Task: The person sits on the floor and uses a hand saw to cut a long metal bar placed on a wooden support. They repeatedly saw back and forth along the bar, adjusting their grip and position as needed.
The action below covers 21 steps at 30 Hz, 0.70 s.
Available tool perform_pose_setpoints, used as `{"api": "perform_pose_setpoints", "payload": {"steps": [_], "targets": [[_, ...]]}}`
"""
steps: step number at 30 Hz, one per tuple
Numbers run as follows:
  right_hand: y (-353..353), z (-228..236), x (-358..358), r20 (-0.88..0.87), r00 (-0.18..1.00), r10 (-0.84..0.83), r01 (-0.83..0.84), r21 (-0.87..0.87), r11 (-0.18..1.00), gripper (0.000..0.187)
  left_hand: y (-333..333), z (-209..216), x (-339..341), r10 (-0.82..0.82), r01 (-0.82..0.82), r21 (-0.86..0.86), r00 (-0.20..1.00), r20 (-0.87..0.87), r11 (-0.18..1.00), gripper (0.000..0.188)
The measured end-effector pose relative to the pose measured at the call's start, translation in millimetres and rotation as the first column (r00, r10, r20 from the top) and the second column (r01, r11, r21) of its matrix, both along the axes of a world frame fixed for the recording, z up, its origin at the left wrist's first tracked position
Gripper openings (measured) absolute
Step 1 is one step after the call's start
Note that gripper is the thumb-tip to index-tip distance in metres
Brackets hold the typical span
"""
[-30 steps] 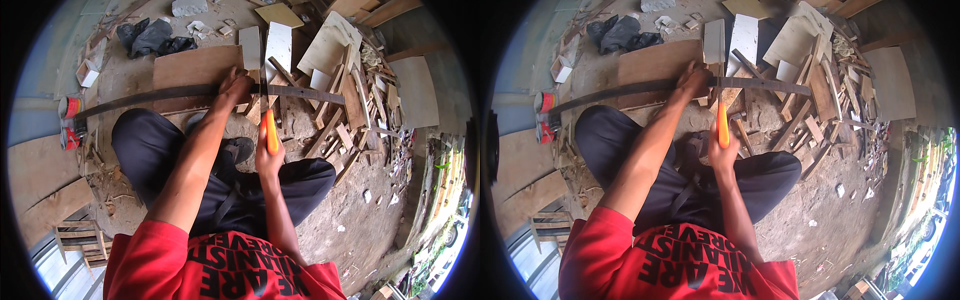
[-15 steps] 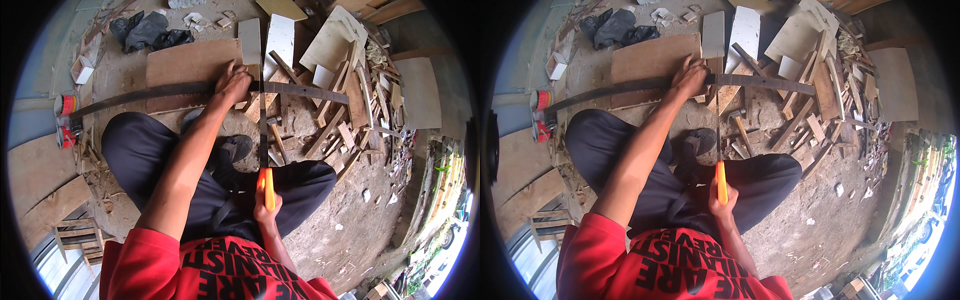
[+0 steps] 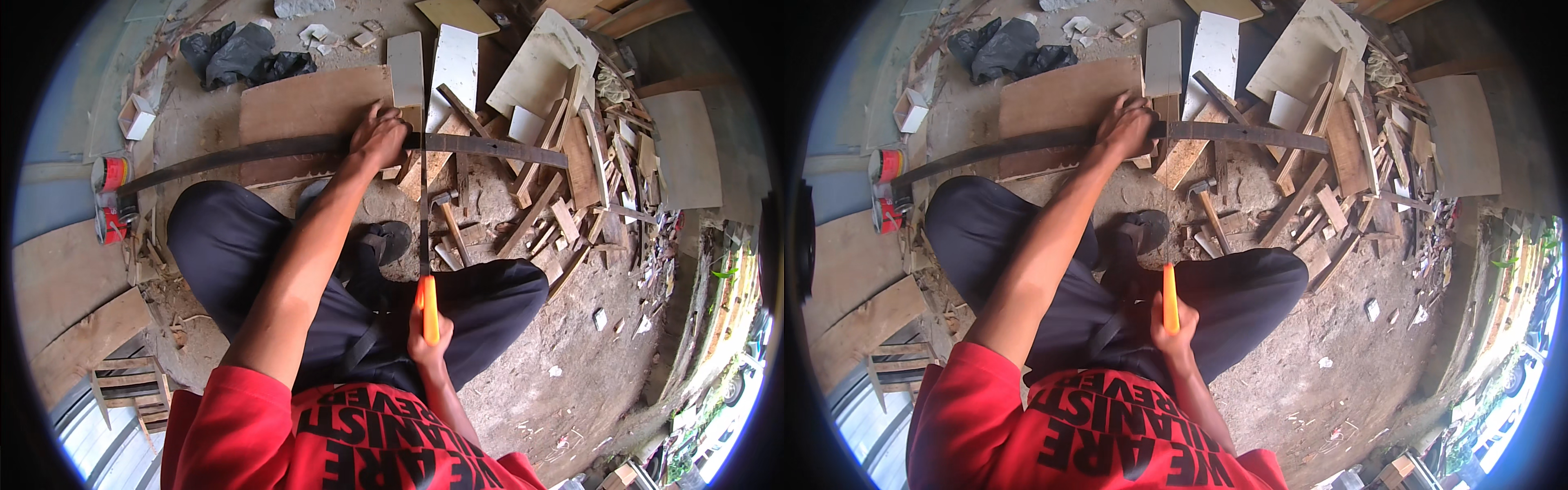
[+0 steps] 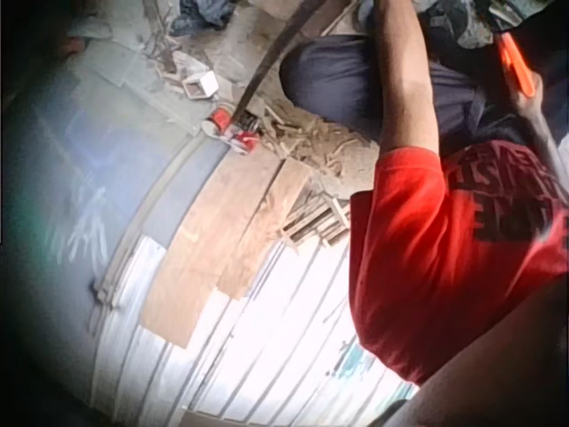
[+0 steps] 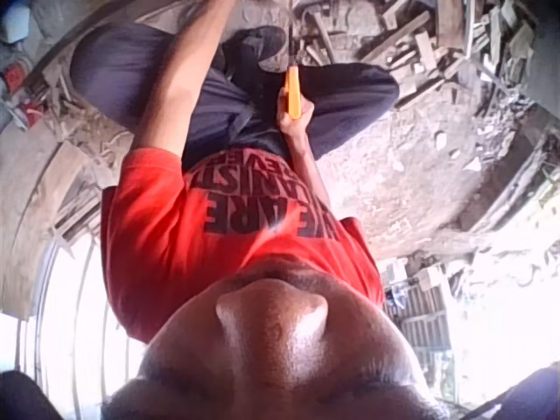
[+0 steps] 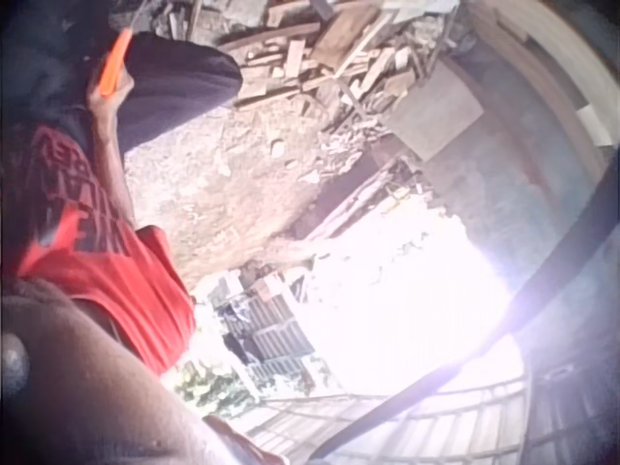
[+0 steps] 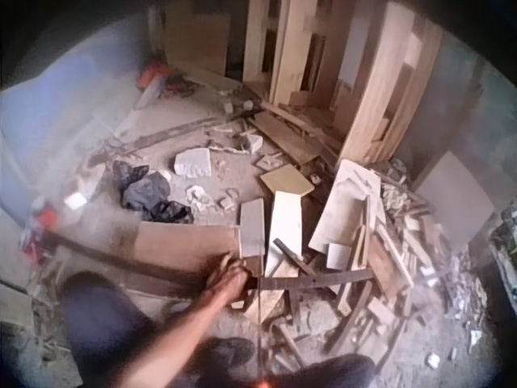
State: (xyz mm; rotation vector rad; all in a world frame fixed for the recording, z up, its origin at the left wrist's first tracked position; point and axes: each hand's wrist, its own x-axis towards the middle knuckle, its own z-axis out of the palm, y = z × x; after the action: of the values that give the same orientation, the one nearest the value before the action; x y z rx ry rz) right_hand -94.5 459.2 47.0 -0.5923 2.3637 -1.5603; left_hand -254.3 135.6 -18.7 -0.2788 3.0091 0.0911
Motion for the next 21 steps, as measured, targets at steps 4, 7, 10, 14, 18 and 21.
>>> {"api": "perform_pose_setpoints", "payload": {"steps": [4, 7, 10, 14, 18, 21], "targets": [[5, 7, -7, 0.09, 0.996, -0.022, 0.026, -0.043, 0.999, 0.023, 6, 9, 3, 0.003, -0.002, 0.016, 0.998, -0.062, 1.0, 0.025], [-56, -17, -60, 0.047, 0.996, -0.076, 0.081, -0.133, 0.988, 0.025, 8, 8, 2, 0.053, -0.048, 0.059, 0.993, -0.101, 0.997, 0.019], [-111, -11, -121, 0.158, 0.986, -0.058, 0.092, -0.214, 0.973, 0.032, 16, 29, -2, 0.063, -0.058, 0.142, 0.997, -0.033, 0.988, 0.019], [-93, -9, -93, 0.036, 0.996, -0.077, 0.082, -0.187, 0.979, 0.028, 7, 20, 1, 0.056, -0.042, 0.127, 0.993, -0.105, 0.991, 0.02], [-4, -11, -3, 0.11, 0.993, -0.029, 0.036, -0.062, 0.997, 0.023, 4, 6, 3, 0.07, -0.062, 0.094, 0.993, -0.092, 0.994, 0.028], [22, 21, 18, 0.185, 0.98, -0.076, 0.078, -0.004, 0.997, 0.023, 9, 15, 4, 0.064, -0.052, 0.105, 0.992, -0.11, 0.993, 0.031]]}}
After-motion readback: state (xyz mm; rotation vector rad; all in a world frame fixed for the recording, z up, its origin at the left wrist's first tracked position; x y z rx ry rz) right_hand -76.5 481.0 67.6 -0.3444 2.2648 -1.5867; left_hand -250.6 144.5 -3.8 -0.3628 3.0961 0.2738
